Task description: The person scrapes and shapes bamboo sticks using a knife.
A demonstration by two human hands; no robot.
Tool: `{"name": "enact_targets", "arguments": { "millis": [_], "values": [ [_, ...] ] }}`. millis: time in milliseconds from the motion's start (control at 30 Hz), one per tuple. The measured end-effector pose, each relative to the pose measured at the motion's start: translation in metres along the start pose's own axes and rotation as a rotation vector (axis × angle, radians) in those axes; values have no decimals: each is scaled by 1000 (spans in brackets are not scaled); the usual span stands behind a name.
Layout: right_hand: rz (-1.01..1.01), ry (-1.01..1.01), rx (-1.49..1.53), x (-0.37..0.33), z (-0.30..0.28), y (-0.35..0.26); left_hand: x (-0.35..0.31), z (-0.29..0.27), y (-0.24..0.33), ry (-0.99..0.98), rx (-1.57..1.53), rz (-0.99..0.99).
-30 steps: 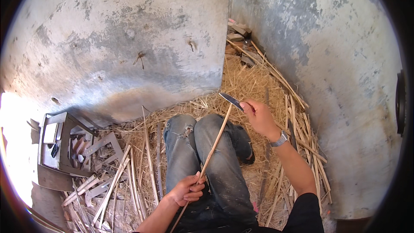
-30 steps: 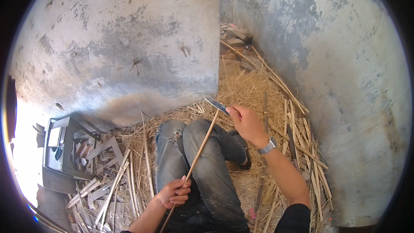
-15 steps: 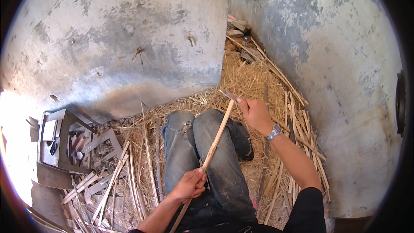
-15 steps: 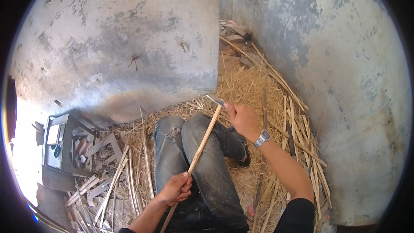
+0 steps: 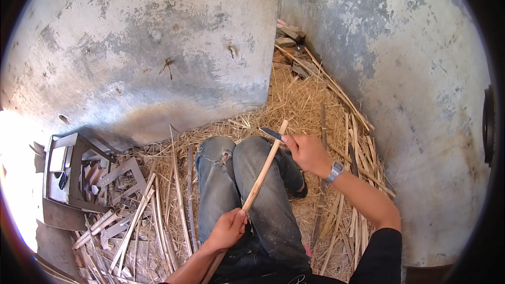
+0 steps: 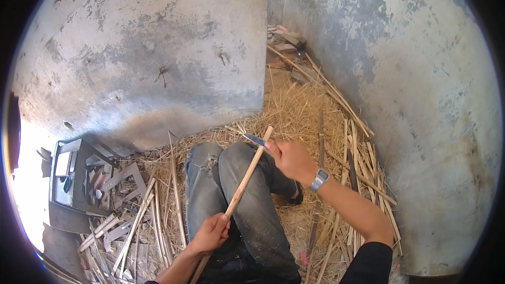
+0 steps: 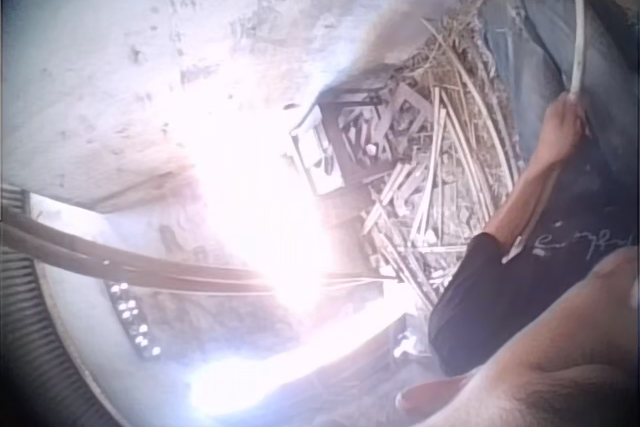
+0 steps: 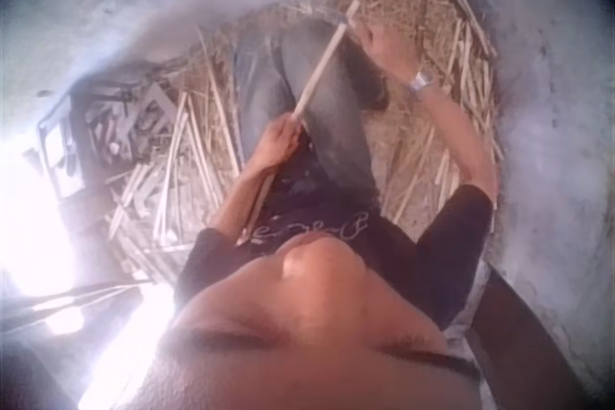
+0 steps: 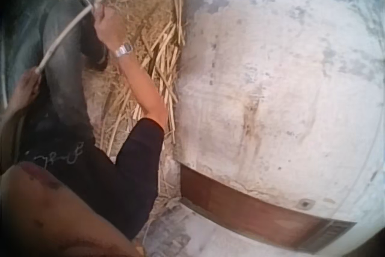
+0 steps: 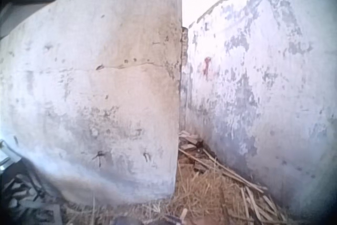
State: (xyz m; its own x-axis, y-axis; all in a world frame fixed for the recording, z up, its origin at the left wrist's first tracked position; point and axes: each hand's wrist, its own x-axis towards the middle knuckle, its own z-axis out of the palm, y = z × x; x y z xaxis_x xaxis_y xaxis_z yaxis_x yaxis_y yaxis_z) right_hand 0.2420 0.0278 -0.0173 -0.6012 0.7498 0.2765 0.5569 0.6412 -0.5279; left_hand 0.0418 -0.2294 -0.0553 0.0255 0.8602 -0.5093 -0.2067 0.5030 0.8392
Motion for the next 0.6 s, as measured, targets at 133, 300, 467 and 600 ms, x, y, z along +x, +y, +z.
{"name": "enact_targets", "arguments": {
  "millis": [133,300,467,600],
  "values": [
    [136,79,43,19,-10,8,6,7,0,49,123,74],
    [46,-17,-14,1,-4,3,4,1,-3,48,138,47],
    [161,-105,50,-7,4,-13,7,2,-1,54,204,105],
    [137,-193,116,-8,-6,-22,6,1,-2,66,175,64]
  ]
}}
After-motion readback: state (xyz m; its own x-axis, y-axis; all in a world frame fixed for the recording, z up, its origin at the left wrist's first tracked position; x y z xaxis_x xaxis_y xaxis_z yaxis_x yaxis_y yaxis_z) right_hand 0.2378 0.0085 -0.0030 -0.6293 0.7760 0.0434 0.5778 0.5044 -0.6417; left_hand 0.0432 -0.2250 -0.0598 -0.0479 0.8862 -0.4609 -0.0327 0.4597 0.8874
